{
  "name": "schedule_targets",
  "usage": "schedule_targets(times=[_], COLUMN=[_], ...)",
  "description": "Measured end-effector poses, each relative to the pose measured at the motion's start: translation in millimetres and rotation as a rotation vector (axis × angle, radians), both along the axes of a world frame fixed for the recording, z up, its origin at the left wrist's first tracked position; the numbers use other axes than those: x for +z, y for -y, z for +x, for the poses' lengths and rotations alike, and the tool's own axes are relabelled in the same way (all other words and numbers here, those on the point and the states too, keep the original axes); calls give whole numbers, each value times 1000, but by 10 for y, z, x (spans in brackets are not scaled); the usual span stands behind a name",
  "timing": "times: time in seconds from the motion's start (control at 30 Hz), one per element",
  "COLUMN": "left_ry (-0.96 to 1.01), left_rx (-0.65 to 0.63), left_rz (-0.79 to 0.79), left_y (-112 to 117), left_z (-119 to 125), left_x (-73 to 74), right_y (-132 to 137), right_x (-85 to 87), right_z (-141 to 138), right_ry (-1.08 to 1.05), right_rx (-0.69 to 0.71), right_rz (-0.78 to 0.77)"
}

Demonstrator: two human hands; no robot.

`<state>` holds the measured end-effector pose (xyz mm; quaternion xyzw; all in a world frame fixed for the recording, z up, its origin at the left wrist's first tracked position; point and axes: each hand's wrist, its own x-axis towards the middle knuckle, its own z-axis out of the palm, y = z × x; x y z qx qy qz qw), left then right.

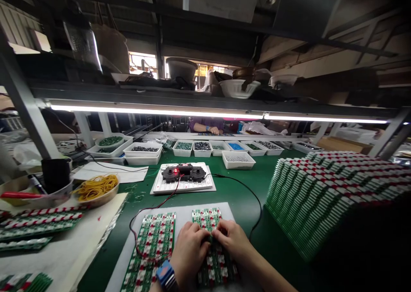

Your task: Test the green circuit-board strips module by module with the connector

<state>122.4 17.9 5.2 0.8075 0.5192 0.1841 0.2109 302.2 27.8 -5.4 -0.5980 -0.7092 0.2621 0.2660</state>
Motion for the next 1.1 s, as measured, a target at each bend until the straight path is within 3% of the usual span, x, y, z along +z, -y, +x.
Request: schedule_targets(times=[0.83,1.1], left_ry=[-57,-147], left_rx=[24,6], left_rz=[66,153], left_y=[5,33], left_z=[25,34], left_x=[-22,113], right_y=[0,29], right_x=[51,80], right_z=[25,50], right_ry=[-7,-66], right_rx=[27,16], right_rz=[-35,21])
